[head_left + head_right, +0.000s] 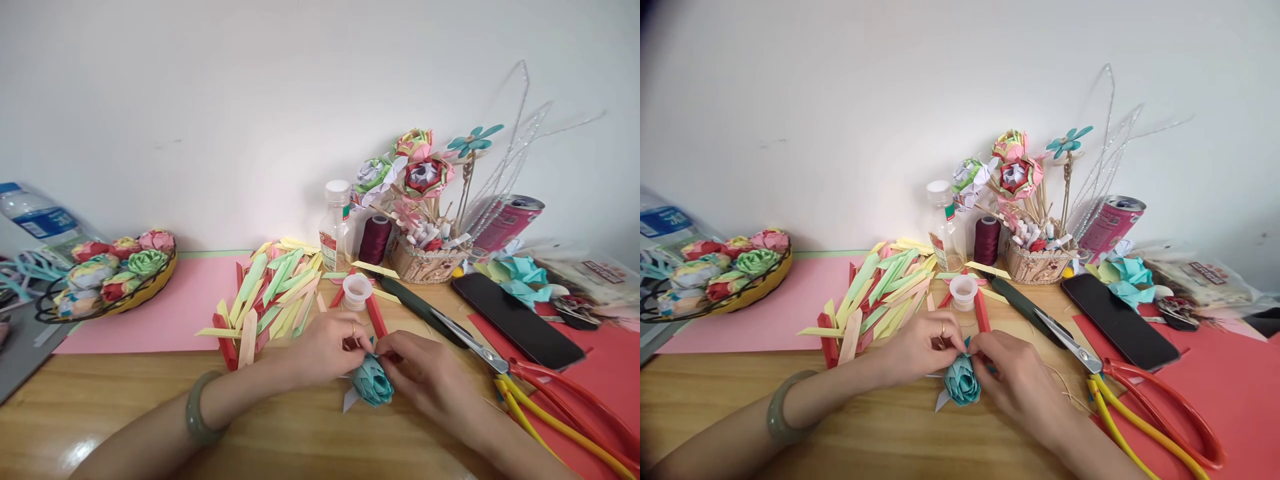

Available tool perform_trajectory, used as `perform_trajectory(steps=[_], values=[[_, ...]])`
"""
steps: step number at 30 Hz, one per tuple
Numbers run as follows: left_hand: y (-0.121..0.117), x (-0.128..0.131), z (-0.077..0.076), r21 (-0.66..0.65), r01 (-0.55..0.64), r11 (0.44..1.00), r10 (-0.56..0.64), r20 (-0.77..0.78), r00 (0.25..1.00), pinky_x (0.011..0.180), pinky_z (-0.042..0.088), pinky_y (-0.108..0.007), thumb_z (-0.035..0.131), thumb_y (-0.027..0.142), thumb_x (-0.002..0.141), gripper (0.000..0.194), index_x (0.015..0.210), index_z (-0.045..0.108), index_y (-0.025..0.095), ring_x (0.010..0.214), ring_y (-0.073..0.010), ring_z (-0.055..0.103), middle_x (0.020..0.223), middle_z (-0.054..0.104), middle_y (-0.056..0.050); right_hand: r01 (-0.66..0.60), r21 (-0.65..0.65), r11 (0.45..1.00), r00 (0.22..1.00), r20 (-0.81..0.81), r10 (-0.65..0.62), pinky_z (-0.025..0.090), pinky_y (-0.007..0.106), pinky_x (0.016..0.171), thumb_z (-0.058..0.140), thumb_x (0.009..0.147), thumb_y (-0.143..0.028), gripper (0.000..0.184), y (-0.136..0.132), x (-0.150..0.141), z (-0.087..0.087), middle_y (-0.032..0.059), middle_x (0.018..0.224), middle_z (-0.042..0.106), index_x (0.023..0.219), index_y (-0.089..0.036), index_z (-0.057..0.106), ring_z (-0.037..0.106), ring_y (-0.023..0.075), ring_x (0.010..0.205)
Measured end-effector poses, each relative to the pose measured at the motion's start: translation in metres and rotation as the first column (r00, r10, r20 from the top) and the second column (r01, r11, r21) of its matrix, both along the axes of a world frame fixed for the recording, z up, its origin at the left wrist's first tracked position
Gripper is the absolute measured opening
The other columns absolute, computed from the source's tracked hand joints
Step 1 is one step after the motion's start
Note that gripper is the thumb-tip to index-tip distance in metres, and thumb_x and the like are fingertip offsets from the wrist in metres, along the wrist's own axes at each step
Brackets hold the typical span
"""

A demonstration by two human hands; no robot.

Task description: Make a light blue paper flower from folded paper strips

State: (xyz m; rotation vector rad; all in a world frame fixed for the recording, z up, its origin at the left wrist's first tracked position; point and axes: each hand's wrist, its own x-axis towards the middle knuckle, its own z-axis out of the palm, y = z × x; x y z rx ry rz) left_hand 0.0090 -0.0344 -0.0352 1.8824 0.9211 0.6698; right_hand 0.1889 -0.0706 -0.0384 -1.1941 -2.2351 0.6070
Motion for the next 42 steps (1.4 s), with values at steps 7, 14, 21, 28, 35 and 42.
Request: perform_trajectory(steps=[7, 14, 21, 28, 35, 42], values=[[0.010, -0.004, 0.003, -0.536, 0.178, 0.825, 0.015, 0.335, 0.942, 0.077, 0.044, -0.031, 0.071, 0.034, 0.064, 0.049, 0.106, 0.051, 0.018, 0.095, -0.0186, 0.056, 0.113, 0.056, -0.010, 0.010, 0.379, 0.925, 1.000, -0.004, -0.010, 0.046, 0.027, 0.059, 0.044, 0.083, -0.011, 0.014, 0.002, 0.013, -0.006, 0.0041, 0.078, 0.066, 0.083, -0.023, 0.052, 0.061, 0.0148, 0.068], [-0.002, 0.001, 0.001, -0.504, 0.298, 0.811, -0.179, 0.271, 0.946, 0.087, 0.041, -0.035, 0.077, 0.025, 0.057, 0.074, 0.121, 0.042, 0.021, 0.102, -0.0208, 0.053, 0.115, 0.052, -0.010, 0.065, 0.523, 0.850, 0.998, -0.044, -0.049, 0.046, 0.025, 0.060, 0.052, 0.078, -0.009, 0.019, -0.003, 0.013, -0.004, 0.0033, 0.085, 0.062, 0.086, -0.026, 0.055, 0.059, 0.0137, 0.071], [-0.007, 0.002, 0.004, -0.021, 0.042, 0.999, -0.042, -0.028, 0.999, 0.093, 0.038, -0.041, 0.068, 0.034, 0.069, 0.078, 0.135, 0.026, 0.031, 0.113, -0.0256, 0.045, 0.130, 0.041, -0.008, 0.100, -0.305, 0.947, 0.946, -0.266, -0.185, 0.043, 0.025, 0.058, 0.042, 0.088, -0.039, 0.024, -0.001, 0.000, 0.016, 0.0007, 0.072, 0.058, 0.079, -0.021, 0.055, 0.054, 0.0146, 0.066], [-0.009, 0.002, 0.002, 0.126, 0.054, 0.991, -0.030, -0.187, 0.982, 0.079, 0.045, -0.035, 0.060, 0.038, 0.075, 0.036, 0.105, 0.051, 0.022, 0.092, -0.0206, 0.053, 0.110, 0.046, -0.007, -0.031, -0.505, 0.862, 0.890, -0.407, -0.206, 0.040, 0.024, 0.059, 0.052, 0.079, -0.049, 0.032, 0.002, -0.001, 0.017, -0.0016, 0.065, 0.053, 0.068, -0.019, 0.055, 0.048, 0.0126, 0.063], [-0.017, 0.005, 0.004, 0.070, 0.026, 0.997, -0.016, -0.138, 0.990, 0.069, 0.042, -0.031, 0.057, 0.036, 0.077, 0.032, 0.100, 0.043, 0.020, 0.079, -0.0169, 0.052, 0.102, 0.048, -0.005, -0.031, -0.515, 0.857, 0.902, -0.383, -0.198, 0.036, 0.025, 0.059, 0.050, 0.080, -0.051, 0.034, 0.002, 0.000, 0.017, -0.0013, 0.066, 0.051, 0.069, -0.019, 0.053, 0.045, 0.0133, 0.064], [-0.020, 0.005, 0.003, 0.093, -0.011, 0.996, 0.016, -0.043, 0.999, 0.066, 0.039, -0.028, 0.061, 0.029, 0.075, 0.032, 0.099, 0.041, 0.020, 0.080, -0.0160, 0.051, 0.100, 0.047, -0.005, -0.052, -0.549, 0.834, 0.911, -0.368, -0.185, 0.034, 0.024, 0.060, 0.050, 0.081, -0.050, 0.032, 0.001, 0.002, 0.021, -0.0025, 0.066, 0.049, 0.070, -0.020, 0.052, 0.042, 0.0128, 0.065]])
